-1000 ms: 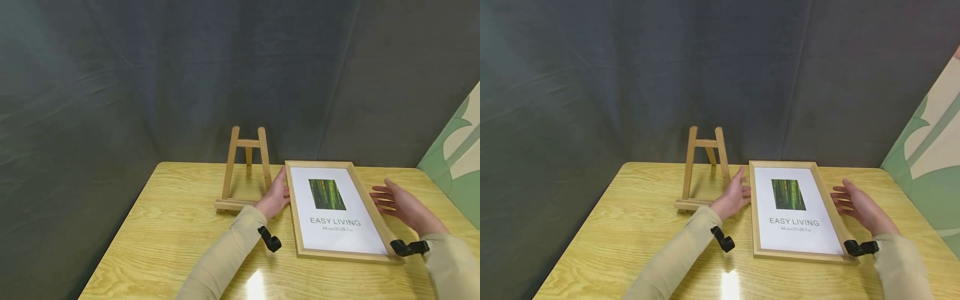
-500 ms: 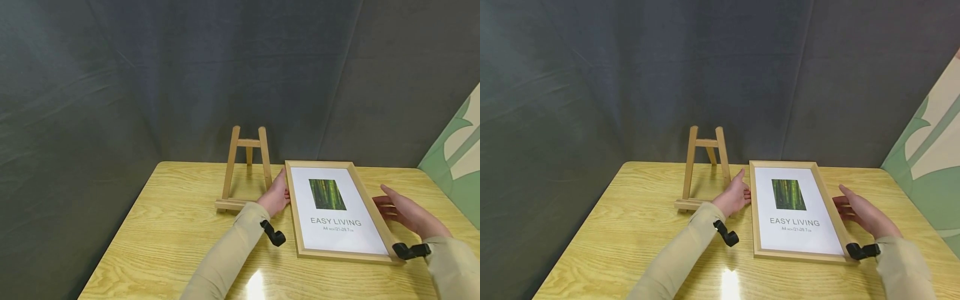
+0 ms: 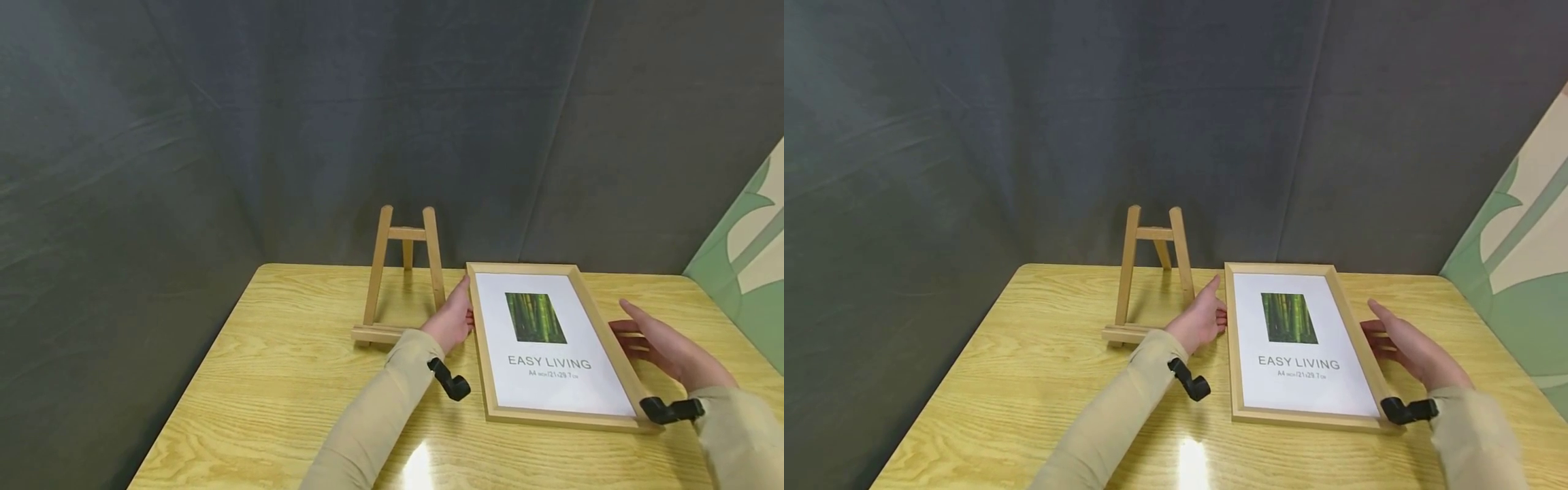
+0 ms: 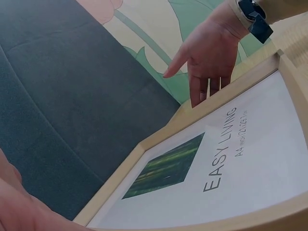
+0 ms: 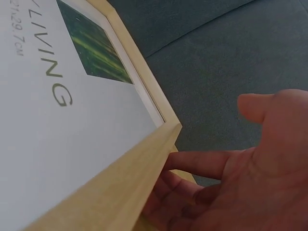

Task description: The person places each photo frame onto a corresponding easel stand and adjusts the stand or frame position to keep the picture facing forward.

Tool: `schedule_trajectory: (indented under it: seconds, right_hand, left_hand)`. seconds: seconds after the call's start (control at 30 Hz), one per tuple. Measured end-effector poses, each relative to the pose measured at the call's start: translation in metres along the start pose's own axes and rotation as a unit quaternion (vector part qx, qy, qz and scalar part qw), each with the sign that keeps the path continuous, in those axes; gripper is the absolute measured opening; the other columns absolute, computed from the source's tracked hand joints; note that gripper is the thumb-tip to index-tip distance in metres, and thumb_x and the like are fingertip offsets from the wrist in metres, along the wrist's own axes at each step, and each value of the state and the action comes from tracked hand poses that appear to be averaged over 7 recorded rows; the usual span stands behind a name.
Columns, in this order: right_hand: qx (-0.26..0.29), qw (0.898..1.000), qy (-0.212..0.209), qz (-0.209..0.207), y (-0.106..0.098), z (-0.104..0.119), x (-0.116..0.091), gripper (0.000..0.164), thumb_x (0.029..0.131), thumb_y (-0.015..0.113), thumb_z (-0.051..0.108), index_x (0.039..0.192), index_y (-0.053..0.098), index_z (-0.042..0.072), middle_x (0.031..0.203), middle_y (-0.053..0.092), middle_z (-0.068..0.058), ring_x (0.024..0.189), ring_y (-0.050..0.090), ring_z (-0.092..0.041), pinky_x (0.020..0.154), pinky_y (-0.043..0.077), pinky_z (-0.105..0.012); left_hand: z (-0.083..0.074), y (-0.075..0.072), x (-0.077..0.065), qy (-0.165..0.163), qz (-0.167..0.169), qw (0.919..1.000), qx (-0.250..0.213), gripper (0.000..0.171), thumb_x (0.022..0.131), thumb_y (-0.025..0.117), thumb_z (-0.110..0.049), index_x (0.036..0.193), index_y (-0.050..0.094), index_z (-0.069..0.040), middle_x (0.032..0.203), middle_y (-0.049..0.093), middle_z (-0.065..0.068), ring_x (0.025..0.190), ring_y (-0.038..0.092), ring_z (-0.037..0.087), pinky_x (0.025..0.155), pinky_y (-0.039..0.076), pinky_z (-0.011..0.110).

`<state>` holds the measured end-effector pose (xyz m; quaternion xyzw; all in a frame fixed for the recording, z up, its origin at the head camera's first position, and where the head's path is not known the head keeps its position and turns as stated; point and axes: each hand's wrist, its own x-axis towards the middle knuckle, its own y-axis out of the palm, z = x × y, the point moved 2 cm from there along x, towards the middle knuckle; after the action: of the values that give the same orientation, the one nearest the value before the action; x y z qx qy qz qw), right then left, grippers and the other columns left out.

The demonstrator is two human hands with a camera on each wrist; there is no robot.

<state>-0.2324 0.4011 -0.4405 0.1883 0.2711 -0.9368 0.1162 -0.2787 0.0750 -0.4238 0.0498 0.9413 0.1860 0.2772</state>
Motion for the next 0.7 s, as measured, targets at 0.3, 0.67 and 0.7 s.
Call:
schedule_trajectory:
  seconds: [0.3, 0.67, 0.7]
  right_hand:
    - [-0.002, 1.000, -0.017, -0.002, 0.0021, 0.0027, -0.0050, 0.094, 0.097, 0.009, 0.063, 0.142, 0.016, -0.020, 0.143, 0.020, -0.041, 0.125, 0.032, -0.055, 0.096, 0.040, -0.056]
    - [0.003, 1.000, -0.018, 0.004, -0.0015, 0.0044, -0.0087, 0.076, 0.103, 0.022, 0.047, 0.143, 0.017, -0.017, 0.141, 0.027, -0.040, 0.117, 0.049, -0.045, 0.088, 0.051, -0.043]
    - [0.005, 1.000, -0.017, 0.003, -0.0023, 0.0043, -0.0089, 0.073, 0.104, 0.024, 0.044, 0.143, 0.017, -0.017, 0.140, 0.028, -0.040, 0.115, 0.052, -0.042, 0.088, 0.051, -0.044]
  left_hand:
    - [0.0010, -0.0018, 0.0029, 0.009, 0.020, 0.9998, 0.000, 0.063, 0.096, 0.045, -0.051, 0.126, 0.043, 0.004, 0.091, 0.037, 0.010, 0.080, 0.032, 0.021, 0.075, 0.025, 0.029]
    - [-0.0040, -0.0012, -0.0041, 0.028, 0.044, 0.9984, -0.020, 0.059, 0.096, 0.047, -0.043, 0.132, 0.043, 0.004, 0.108, 0.048, 0.018, 0.094, 0.045, 0.027, 0.096, 0.034, 0.043]
    - [-0.0039, -0.0013, -0.0052, 0.024, 0.046, 0.9985, -0.020, 0.060, 0.096, 0.048, -0.044, 0.130, 0.045, 0.005, 0.113, 0.047, 0.020, 0.101, 0.046, 0.030, 0.098, 0.033, 0.048]
